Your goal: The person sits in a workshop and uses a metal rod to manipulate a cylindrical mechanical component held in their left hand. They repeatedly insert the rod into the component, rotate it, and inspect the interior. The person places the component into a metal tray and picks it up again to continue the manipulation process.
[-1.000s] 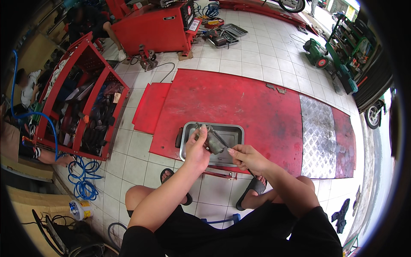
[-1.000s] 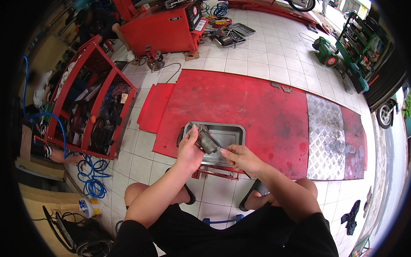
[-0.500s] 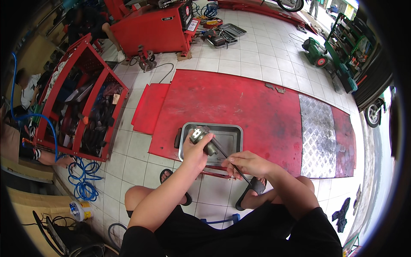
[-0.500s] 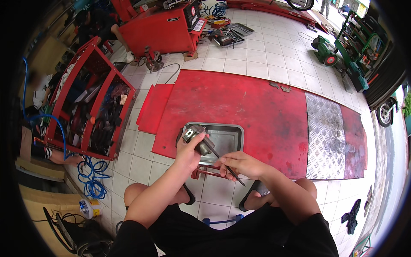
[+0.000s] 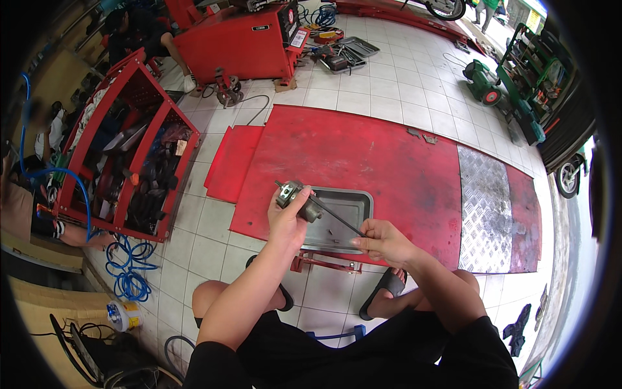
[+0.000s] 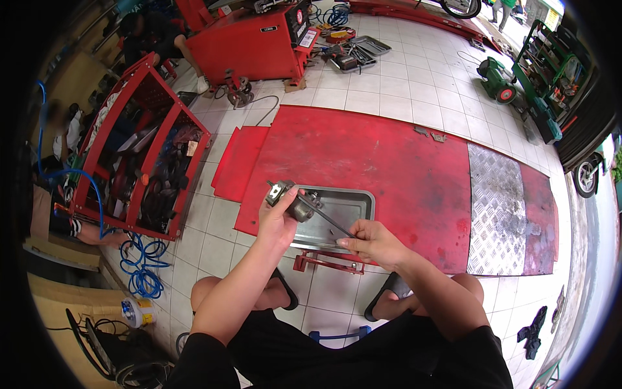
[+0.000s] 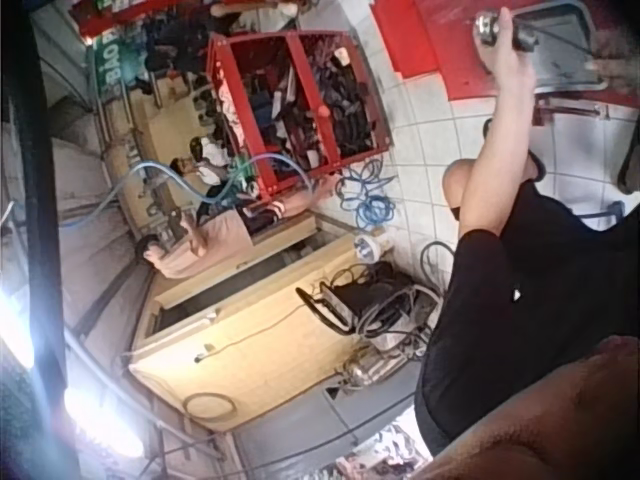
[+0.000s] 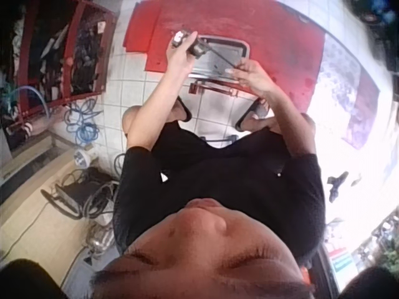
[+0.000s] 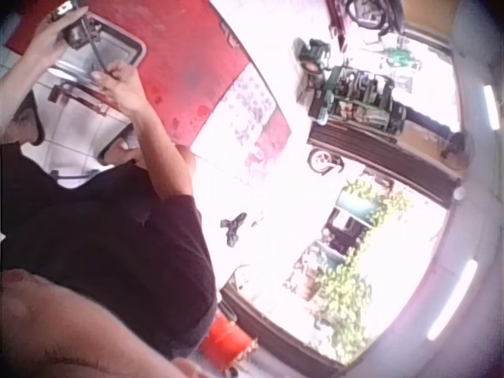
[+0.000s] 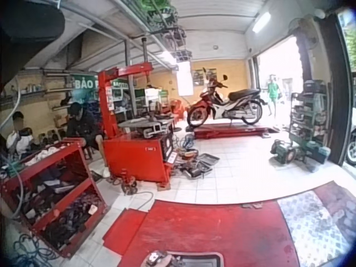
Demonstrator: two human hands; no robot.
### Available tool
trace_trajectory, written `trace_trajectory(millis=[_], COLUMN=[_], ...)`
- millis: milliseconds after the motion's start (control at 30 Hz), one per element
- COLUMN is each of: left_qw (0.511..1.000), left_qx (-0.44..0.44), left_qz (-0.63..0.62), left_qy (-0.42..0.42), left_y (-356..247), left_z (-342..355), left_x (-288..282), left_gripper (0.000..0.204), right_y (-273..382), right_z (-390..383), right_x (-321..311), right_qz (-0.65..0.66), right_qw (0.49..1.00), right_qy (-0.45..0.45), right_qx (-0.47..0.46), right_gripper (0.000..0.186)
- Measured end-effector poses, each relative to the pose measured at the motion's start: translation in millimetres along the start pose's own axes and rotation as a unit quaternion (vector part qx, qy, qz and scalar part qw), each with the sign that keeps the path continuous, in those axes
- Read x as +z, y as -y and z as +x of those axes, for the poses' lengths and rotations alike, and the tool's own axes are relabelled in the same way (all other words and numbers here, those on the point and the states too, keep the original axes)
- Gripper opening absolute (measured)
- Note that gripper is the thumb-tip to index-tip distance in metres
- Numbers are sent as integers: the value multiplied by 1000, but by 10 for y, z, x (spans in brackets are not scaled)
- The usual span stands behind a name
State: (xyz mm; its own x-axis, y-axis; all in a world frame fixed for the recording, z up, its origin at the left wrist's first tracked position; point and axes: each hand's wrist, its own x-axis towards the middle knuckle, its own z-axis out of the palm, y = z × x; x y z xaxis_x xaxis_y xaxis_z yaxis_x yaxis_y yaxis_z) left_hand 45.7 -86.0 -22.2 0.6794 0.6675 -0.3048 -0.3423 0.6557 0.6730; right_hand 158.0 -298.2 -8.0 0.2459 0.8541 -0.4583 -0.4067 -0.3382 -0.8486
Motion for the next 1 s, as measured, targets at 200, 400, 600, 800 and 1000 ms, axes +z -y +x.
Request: trace_trajectory(millis=[200,400,600,800,1000], left_qw=[998,996,990,979,963], left_qx=[-53,-67,-117,-188,-247], left_qz=[-45,-44,-61,-75,-96], left_qy=[-2,39,50,-4,57], left_y=[-6,37,35,1,144], left_z=[-46,12,7,-232,-483], left_x=[70,16,-17,155,245], left_gripper=[30,23,30,47,52], right_y=[86,78,151,259,360], right_z=[-46,-33,-73,-123,-239], right_x=[-67,-95,-45,4,86], right_qz=[85,-16,100,182,-81], right_qw=[994,998,995,967,932], right_qy=[43,30,29,84,-93], right_qx=[59,49,-8,-156,-341], right_gripper=[38,37,33,37,28])
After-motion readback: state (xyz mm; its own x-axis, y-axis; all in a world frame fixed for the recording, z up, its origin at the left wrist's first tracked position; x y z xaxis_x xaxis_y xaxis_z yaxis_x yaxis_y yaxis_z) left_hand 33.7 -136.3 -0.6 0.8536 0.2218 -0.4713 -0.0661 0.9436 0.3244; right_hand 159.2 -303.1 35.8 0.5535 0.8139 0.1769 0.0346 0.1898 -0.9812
